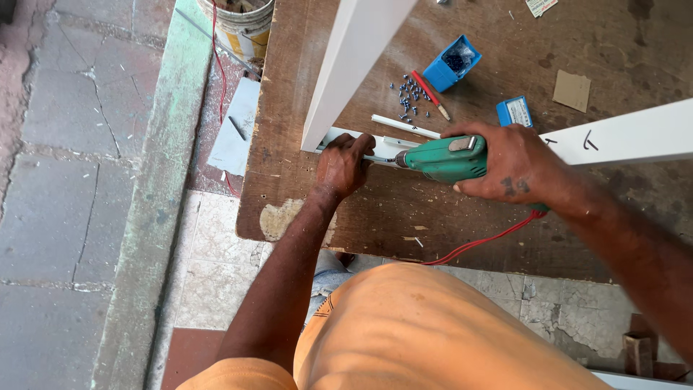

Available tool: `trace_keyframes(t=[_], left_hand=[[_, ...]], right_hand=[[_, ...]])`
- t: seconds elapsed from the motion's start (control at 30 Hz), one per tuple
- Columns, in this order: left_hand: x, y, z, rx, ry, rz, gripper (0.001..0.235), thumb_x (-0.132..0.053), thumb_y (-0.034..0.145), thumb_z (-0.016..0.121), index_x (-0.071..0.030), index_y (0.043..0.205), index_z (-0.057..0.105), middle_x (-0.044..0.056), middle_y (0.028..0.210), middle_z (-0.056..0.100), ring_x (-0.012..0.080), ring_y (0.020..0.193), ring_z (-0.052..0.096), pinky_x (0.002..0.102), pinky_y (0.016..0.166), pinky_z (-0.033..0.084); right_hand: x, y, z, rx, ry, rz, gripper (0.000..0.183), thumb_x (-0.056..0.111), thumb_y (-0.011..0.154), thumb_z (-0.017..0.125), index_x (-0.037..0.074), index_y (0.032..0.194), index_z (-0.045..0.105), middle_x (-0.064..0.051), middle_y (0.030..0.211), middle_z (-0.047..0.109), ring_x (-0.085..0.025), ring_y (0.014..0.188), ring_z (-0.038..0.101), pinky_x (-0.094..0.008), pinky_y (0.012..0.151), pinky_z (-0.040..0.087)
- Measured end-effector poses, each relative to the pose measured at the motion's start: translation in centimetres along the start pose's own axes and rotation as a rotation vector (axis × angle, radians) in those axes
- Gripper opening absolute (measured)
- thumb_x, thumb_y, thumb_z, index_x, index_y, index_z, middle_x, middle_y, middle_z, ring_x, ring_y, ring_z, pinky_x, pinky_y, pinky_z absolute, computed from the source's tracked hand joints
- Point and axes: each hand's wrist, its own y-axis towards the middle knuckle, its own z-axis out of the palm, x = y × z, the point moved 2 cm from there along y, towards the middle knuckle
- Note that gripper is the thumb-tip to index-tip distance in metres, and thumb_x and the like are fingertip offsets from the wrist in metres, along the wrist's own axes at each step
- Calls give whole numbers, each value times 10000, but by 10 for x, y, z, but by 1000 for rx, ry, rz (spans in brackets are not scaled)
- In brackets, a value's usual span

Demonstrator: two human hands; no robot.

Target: The person assembles a metal frame by aligning the pieces, inserting screws into the joints by hand, and securing them with an electric drill before lifting the completed frame.

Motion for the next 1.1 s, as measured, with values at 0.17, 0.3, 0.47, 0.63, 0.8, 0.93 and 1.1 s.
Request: trace_keyframes(t=[0.17,0.3,0.47,0.63,0.8,0.93,1.1], left_hand=[[5,-1,7,-34,17,8,303,-83,839,780,-161,1069,599,-2,979,757,224,969,679,398,802,583],[7,-1,7,-13,-35,-2,303,-88,821,760,-149,1072,601,-4,963,767,239,976,676,421,819,553],[6,-4,9,21,0,-28,276,-108,846,745,-154,1082,609,-2,941,768,235,954,675,426,824,547],[10,-1,8,-7,-9,-4,275,-108,853,745,-156,1089,613,13,969,767,232,972,686,407,833,555],[8,-1,9,-12,-31,-19,260,-101,851,744,-148,1071,612,13,950,771,239,946,683,418,809,553],[6,-4,5,-57,-36,19,280,-65,831,743,-149,1062,609,13,938,768,255,980,685,418,818,560],[2,-1,-1,-52,-66,33,315,-82,791,785,-139,1041,603,20,936,764,262,956,678,425,794,552]], right_hand=[[21,5,-10,78,-44,-79,731,246,634,858,209,1323,615,-131,972,787,-274,831,785,-397,789,618],[32,11,-14,60,-223,-245,816,217,588,903,205,1349,610,-127,995,756,-318,820,744,-451,741,595],[44,15,-13,121,-311,-213,812,206,623,887,257,1380,598,-103,993,747,-311,836,741,-453,767,603],[49,23,-10,169,-375,-180,861,216,607,926,283,1397,591,-85,1020,745,-287,858,746,-445,764,607],[40,27,-6,203,-245,-49,869,262,653,905,314,1453,568,-86,1069,734,-275,808,777,-394,746,655],[40,26,-14,-15,-251,-336,759,220,564,866,192,1287,638,-111,996,775,-294,805,765,-431,774,619],[35,11,-5,37,-312,-165,693,258,632,841,261,1297,645,-119,994,777,-352,869,738,-472,794,596]])
